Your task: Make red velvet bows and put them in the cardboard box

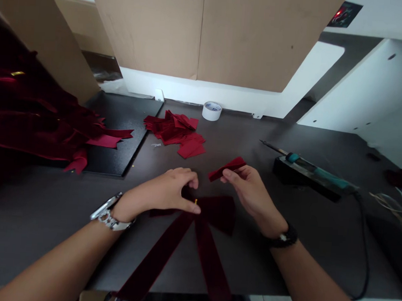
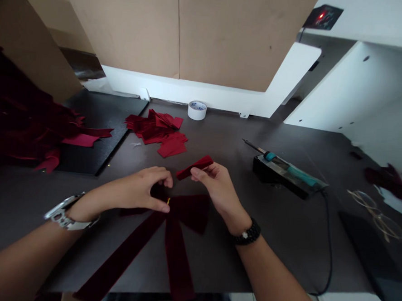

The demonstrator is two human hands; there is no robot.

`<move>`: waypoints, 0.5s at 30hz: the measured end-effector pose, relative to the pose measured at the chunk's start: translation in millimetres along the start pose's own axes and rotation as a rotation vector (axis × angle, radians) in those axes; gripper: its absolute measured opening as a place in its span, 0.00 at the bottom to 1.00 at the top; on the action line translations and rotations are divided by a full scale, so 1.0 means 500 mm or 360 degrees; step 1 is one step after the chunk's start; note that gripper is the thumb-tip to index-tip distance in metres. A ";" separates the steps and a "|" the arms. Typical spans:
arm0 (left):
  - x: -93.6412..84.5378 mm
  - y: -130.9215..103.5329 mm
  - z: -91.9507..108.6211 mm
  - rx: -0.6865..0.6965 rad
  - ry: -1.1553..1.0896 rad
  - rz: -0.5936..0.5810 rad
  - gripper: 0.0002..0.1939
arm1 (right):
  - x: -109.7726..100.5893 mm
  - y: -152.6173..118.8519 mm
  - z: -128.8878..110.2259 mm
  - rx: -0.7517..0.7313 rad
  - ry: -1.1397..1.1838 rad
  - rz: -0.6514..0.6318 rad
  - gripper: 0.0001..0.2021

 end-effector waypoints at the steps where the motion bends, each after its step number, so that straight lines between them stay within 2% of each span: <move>1: -0.001 -0.004 -0.001 -0.0001 0.0146 -0.0048 0.18 | 0.005 -0.002 0.001 0.0043 -0.0006 -0.0123 0.12; 3: 0.000 -0.007 -0.002 0.0020 0.0288 -0.0087 0.14 | 0.023 -0.010 0.003 0.0091 -0.0053 -0.0439 0.11; 6: 0.004 -0.002 0.002 0.0038 0.0141 -0.0045 0.08 | 0.045 -0.021 0.004 0.0028 -0.0173 -0.0771 0.09; 10: 0.003 0.007 0.007 0.0012 -0.0151 0.0029 0.07 | 0.051 -0.020 0.009 -0.0016 -0.0254 -0.0856 0.09; 15: 0.005 0.006 0.013 0.0043 -0.0262 0.0016 0.07 | 0.044 -0.018 0.006 0.0025 -0.0313 -0.0840 0.11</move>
Point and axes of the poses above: each hand's wrist, its own y-axis towards the middle knuckle, its own x-axis out of the palm, z = x × y, the point moved 4 cm from there along y, towards the middle knuckle, and after that the axes turned 8 degrees about -y, right-handed, at the moved point
